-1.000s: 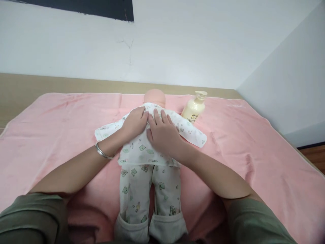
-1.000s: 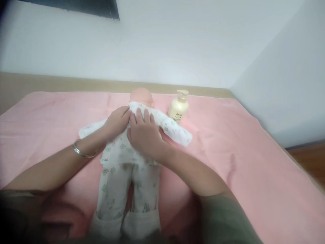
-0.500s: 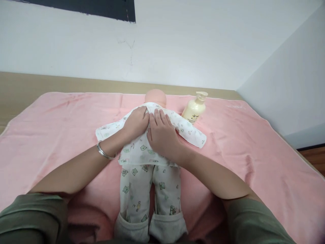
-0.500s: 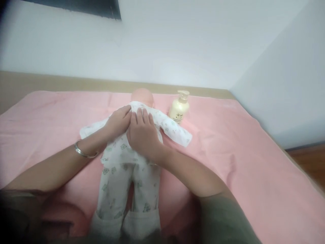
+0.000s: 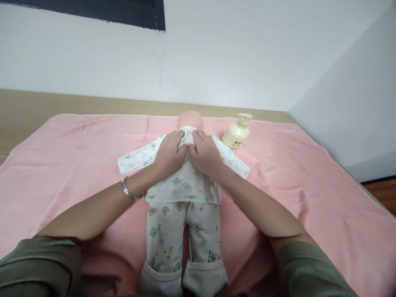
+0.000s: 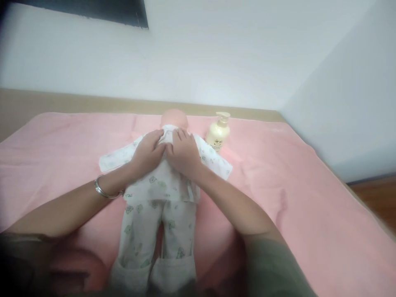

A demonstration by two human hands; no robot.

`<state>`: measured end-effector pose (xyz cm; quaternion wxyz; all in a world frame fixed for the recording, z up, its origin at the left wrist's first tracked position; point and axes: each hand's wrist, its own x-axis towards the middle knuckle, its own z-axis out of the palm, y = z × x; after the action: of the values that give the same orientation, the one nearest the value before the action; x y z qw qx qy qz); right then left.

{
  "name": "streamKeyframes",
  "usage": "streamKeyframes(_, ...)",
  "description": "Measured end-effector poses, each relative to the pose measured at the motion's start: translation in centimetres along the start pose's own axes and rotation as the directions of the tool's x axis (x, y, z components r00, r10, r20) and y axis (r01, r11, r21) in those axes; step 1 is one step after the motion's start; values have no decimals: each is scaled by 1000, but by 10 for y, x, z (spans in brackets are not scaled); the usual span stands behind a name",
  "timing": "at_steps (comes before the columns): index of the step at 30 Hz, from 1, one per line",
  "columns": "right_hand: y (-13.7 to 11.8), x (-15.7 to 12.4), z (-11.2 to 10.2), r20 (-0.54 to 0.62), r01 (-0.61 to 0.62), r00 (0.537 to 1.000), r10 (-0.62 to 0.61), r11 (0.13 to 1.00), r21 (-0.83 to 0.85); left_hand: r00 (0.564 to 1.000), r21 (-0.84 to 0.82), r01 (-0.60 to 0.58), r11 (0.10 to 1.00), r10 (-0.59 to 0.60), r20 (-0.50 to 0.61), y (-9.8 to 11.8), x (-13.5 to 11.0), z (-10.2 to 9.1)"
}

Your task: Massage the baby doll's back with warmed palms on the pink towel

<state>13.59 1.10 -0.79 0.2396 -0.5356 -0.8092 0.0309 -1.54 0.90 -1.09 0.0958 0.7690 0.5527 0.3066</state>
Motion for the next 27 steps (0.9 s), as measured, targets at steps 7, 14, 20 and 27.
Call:
streamKeyframes(7, -14, -13, 0, -5, 80, 997, -80, 997, -3, 999, -84, 39, 996, -38, 21, -6, 6, -4)
streamKeyframes(14, -4, -3, -4, -20, 47, 999, -46, 998, 35, 994, -104, 46, 994, -56, -92, 0, 4, -15)
streamKeyframes(20, -2, -2, -6, -13, 10, 1000, -10, 1000, 29, 998, -50, 45, 998, -48, -47, 2, 3, -16)
streamKeyframes(27, -3, -4, -2, -20, -77, 997, 77, 997, 6, 998, -52, 66, 996, -67, -18, -6, 3, -5)
